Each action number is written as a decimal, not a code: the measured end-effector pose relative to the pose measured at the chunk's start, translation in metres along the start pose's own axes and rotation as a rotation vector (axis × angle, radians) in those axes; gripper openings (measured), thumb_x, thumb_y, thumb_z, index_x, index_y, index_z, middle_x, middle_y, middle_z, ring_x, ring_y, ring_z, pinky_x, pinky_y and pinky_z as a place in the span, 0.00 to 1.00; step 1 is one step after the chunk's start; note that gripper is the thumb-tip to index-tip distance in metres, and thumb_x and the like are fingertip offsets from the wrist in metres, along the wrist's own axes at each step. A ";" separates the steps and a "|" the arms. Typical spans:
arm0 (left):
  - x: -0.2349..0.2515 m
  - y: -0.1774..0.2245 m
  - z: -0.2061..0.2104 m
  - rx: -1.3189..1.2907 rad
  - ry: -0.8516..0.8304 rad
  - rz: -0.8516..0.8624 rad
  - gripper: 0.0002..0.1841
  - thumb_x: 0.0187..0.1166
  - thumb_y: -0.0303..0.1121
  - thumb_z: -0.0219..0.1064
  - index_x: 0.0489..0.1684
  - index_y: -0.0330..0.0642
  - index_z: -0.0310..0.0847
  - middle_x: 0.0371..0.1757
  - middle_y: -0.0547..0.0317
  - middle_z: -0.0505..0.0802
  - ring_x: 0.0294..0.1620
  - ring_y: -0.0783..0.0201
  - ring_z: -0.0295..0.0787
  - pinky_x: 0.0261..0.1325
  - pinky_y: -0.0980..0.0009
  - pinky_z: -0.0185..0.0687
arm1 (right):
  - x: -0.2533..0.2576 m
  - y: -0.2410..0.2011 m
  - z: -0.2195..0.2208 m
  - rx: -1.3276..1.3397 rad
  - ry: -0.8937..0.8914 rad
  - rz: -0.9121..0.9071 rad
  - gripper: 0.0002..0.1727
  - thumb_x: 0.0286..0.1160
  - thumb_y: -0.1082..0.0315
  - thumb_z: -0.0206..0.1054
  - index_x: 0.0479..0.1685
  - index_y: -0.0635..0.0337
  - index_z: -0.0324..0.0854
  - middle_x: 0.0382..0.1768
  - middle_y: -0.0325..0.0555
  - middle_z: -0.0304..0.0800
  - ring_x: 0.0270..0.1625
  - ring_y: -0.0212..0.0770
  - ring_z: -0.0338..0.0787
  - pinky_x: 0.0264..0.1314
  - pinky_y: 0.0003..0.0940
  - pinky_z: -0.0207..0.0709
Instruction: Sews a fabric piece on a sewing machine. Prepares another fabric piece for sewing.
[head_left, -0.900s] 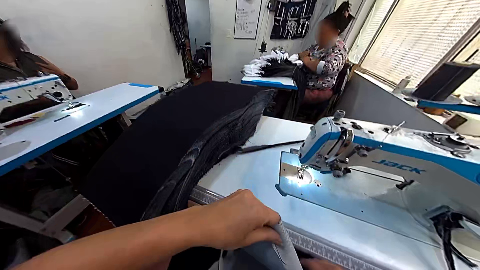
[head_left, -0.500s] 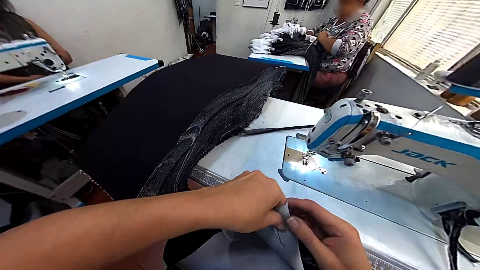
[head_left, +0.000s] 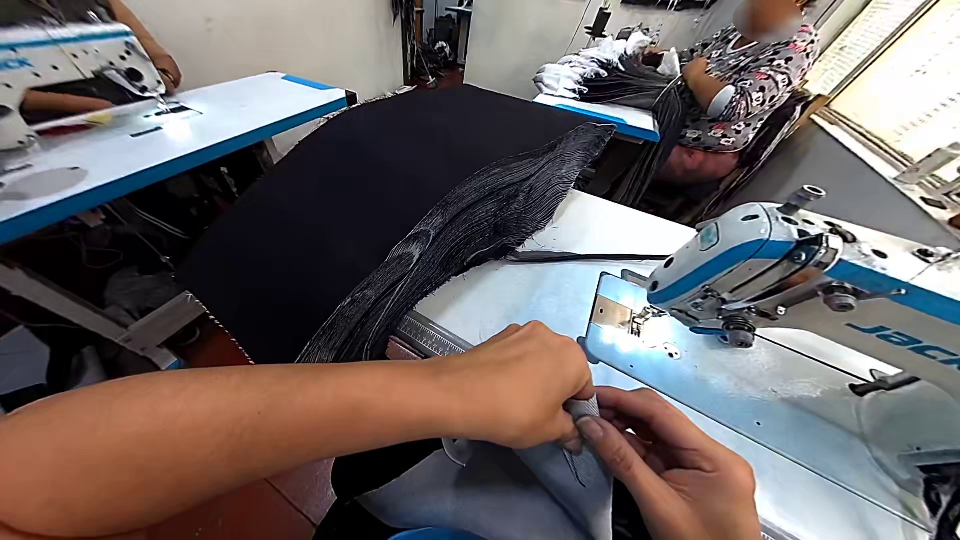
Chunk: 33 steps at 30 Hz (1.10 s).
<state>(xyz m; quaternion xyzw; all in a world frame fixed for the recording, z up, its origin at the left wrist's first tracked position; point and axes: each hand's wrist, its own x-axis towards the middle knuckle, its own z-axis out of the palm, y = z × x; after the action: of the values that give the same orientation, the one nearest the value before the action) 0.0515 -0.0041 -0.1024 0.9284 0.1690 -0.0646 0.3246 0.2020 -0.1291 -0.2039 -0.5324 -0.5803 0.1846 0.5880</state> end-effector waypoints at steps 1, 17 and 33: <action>0.000 -0.001 0.000 -0.001 0.001 0.004 0.11 0.80 0.34 0.72 0.32 0.34 0.87 0.27 0.56 0.87 0.31 0.65 0.79 0.35 0.65 0.69 | 0.000 0.000 0.000 -0.008 0.002 0.000 0.13 0.70 0.65 0.77 0.47 0.64 0.90 0.39 0.36 0.91 0.40 0.23 0.92 0.41 0.17 0.90; 0.006 -0.007 0.003 0.023 0.038 0.117 0.12 0.79 0.34 0.72 0.29 0.34 0.87 0.25 0.56 0.84 0.28 0.66 0.75 0.32 0.67 0.65 | 0.004 0.001 -0.003 0.032 0.018 0.007 0.10 0.72 0.65 0.75 0.45 0.61 0.92 0.40 0.34 0.93 0.42 0.23 0.93 0.44 0.18 0.90; 0.012 0.006 0.005 -0.009 0.021 -0.093 0.10 0.79 0.36 0.73 0.31 0.38 0.86 0.28 0.57 0.84 0.33 0.61 0.79 0.36 0.60 0.70 | 0.005 0.009 -0.004 -0.088 0.066 -0.069 0.14 0.69 0.62 0.78 0.46 0.64 0.93 0.39 0.38 0.92 0.39 0.23 0.92 0.39 0.16 0.90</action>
<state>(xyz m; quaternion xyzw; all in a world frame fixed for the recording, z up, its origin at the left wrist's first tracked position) 0.0649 -0.0086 -0.1056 0.9187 0.2159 -0.0691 0.3235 0.2109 -0.1232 -0.2083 -0.5434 -0.5861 0.1207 0.5887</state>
